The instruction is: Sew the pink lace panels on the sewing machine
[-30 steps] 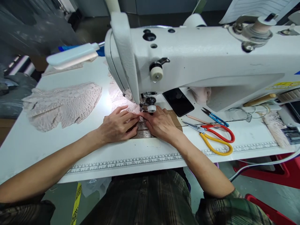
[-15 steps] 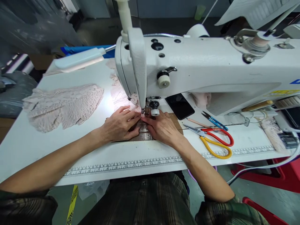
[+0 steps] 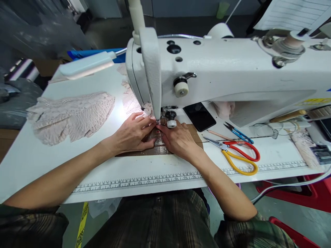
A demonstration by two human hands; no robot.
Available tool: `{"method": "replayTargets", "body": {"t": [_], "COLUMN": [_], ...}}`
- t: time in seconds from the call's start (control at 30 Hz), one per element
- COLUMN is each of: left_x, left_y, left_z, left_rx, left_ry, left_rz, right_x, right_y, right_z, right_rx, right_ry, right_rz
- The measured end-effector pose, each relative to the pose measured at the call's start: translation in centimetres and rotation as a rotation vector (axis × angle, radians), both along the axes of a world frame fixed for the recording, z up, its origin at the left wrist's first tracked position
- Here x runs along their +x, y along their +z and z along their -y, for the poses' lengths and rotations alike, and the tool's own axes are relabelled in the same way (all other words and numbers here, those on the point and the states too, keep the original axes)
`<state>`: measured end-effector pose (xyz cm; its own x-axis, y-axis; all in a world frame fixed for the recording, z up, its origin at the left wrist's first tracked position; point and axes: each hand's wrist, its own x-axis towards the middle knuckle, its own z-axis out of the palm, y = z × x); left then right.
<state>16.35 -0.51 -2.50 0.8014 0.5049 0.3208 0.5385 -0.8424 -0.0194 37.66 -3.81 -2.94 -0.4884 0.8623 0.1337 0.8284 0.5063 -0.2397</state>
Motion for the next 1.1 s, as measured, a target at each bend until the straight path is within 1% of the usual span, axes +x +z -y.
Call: {"method": "replayTargets", "body": {"t": [0.1, 0.17, 0.3, 0.37, 0.43, 0.53, 0.67, 0.8, 0.87, 1.1], "left_x": [0.0, 0.0, -0.1, -0.2, -0.3, -0.3, -0.3, -0.3, -0.4, -0.5], "left_y": [-0.1, -0.1, -0.4, -0.5, -0.6, -0.7, -0.7, -0.9, -1.0, -1.1], "left_z": [-0.1, -0.3, -0.6, -0.8, -1.0, -1.0, -0.9, -0.9, -0.8, -0.7], "left_rx": [0.028, 0.049, 0.053, 0.04, 0.035, 0.05, 0.042, 0.007, -0.028, -0.112], "left_ry": [0.013, 0.018, 0.012, 0.006, -0.008, -0.013, 0.015, 0.025, 0.038, 0.078], "left_rz": [-0.008, -0.015, -0.002, 0.02, 0.042, 0.05, 0.046, 0.076, 0.093, 0.107], "right_x": [0.6, 1.3, 2.7, 3.1, 3.1, 2.6, 1.8, 1.6, 1.5, 1.5], "right_y": [-0.1, 0.2, 1.1, 1.2, 1.0, 0.4, 0.1, 0.0, -0.2, -1.3], "right_z": [-0.1, -0.2, -1.1, -1.6, -2.1, -2.3, -1.6, -0.9, -0.8, -0.6], "right_rx": [-0.004, -0.037, -0.168, -0.242, -0.277, -0.248, -0.235, -0.177, -0.142, -0.008], "right_ry": [-0.003, -0.008, -0.002, -0.023, -0.065, -0.11, -0.115, -0.189, -0.205, -0.151], "right_rz": [-0.1, -0.194, -0.345, -0.398, -0.453, -0.525, -0.505, -0.433, -0.398, -0.314]}}
